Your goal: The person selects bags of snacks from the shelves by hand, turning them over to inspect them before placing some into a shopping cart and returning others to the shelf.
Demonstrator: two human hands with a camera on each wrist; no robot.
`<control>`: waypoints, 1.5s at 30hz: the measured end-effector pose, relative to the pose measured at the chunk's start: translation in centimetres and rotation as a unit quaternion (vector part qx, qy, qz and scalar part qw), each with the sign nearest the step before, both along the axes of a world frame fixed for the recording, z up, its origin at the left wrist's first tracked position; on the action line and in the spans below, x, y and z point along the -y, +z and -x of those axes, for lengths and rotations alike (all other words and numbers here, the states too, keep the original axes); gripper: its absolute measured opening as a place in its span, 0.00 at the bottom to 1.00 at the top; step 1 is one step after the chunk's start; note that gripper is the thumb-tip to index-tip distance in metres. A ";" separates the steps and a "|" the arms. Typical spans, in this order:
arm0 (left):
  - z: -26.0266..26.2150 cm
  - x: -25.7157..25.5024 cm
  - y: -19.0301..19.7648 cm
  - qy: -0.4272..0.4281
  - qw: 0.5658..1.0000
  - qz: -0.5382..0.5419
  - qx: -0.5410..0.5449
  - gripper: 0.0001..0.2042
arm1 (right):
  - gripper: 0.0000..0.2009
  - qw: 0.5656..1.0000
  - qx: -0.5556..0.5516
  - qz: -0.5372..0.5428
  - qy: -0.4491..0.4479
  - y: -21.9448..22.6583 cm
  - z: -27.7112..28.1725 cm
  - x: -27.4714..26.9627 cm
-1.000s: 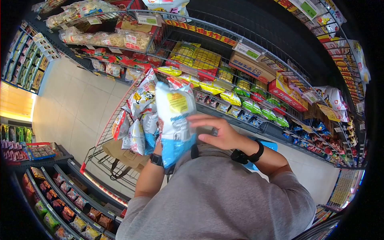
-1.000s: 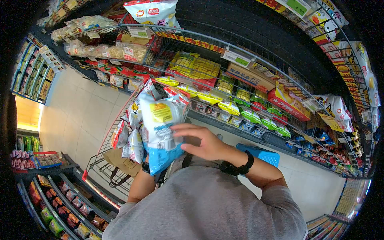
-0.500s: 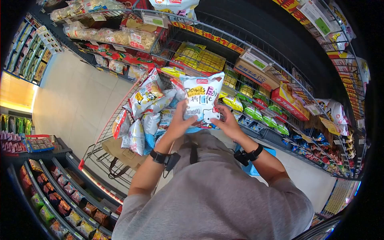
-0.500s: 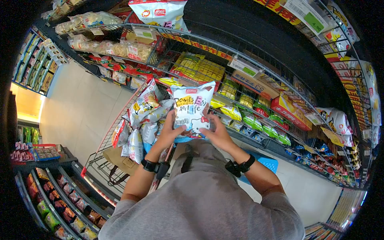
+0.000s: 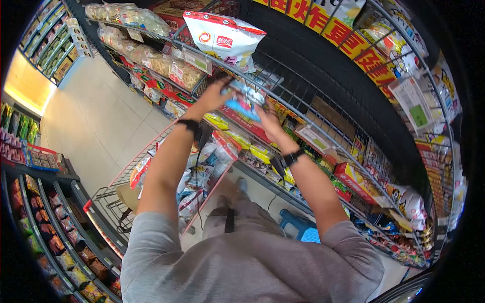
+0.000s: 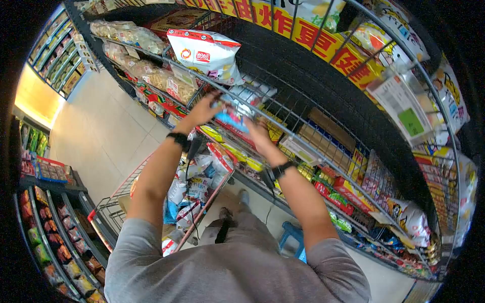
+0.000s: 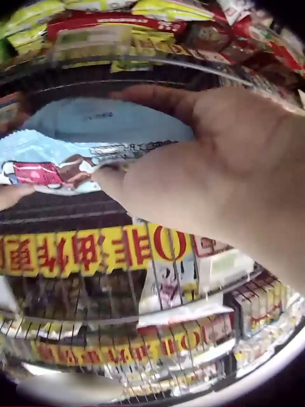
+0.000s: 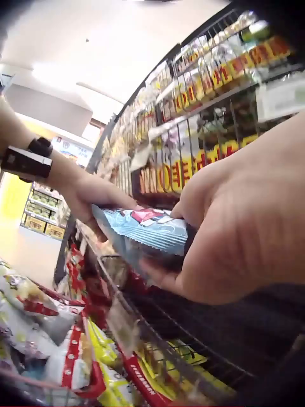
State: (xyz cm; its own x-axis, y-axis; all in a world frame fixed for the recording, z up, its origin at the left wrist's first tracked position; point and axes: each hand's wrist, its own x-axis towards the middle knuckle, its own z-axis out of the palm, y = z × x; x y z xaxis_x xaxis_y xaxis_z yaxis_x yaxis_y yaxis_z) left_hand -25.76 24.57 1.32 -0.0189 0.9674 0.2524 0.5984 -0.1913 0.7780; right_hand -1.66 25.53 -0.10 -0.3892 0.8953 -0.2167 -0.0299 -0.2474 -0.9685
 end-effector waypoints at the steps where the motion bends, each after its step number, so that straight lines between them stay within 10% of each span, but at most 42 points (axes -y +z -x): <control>1: 1.1 -1.9 -0.4 0.063 0.995 0.000 -0.074 0.30 | 0.35 0.997 0.034 0.075 -0.005 1.9 1.0 -1.0; 5: 0.3 -1.2 -3.1 0.048 0.999 0.014 0.013 0.23 | 0.34 0.954 0.258 -0.107 0.109 -0.7 0.7 -2.8; 8: -2.2 6.8 -3.3 0.022 0.996 0.015 0.085 0.17 | 0.24 0.979 0.138 -0.070 0.135 -5.4 -0.8 -0.5; 9: -2.5 9.8 -2.1 0.034 0.967 0.191 0.162 0.15 | 0.23 0.980 0.115 -0.044 0.158 -5.8 -1.3 0.4; 20: -5.0 38.0 -15.8 0.238 0.893 0.255 0.285 0.16 | 0.14 0.912 0.079 0.008 0.402 -9.3 0.5 12.8; 23: -4.1 40.8 -17.0 0.256 0.877 0.277 0.296 0.16 | 0.20 0.903 0.144 0.166 0.369 -8.4 4.5 14.9; 29: -1.0 43.5 -14.4 0.255 0.905 0.222 0.260 0.11 | 0.33 0.949 0.222 0.108 0.197 -14.7 14.3 14.5; 37: 7.7 50.8 17.4 0.049 0.956 -0.112 0.265 0.09 | 0.22 0.945 0.274 0.138 0.117 -18.3 18.1 13.9; 40: 10.2 52.5 20.1 -0.305 0.826 -0.227 0.416 0.12 | 0.09 0.955 0.265 0.083 0.100 -18.0 17.9 14.6; 41: 6.5 52.4 21.8 -0.149 0.827 -0.369 0.397 0.15 | 0.06 0.941 0.314 -0.027 0.125 -18.8 17.6 14.6; 45: 6.4 49.4 24.6 -0.257 0.787 -0.367 0.425 0.16 | 0.07 0.925 0.295 -0.210 0.118 -16.3 16.2 17.0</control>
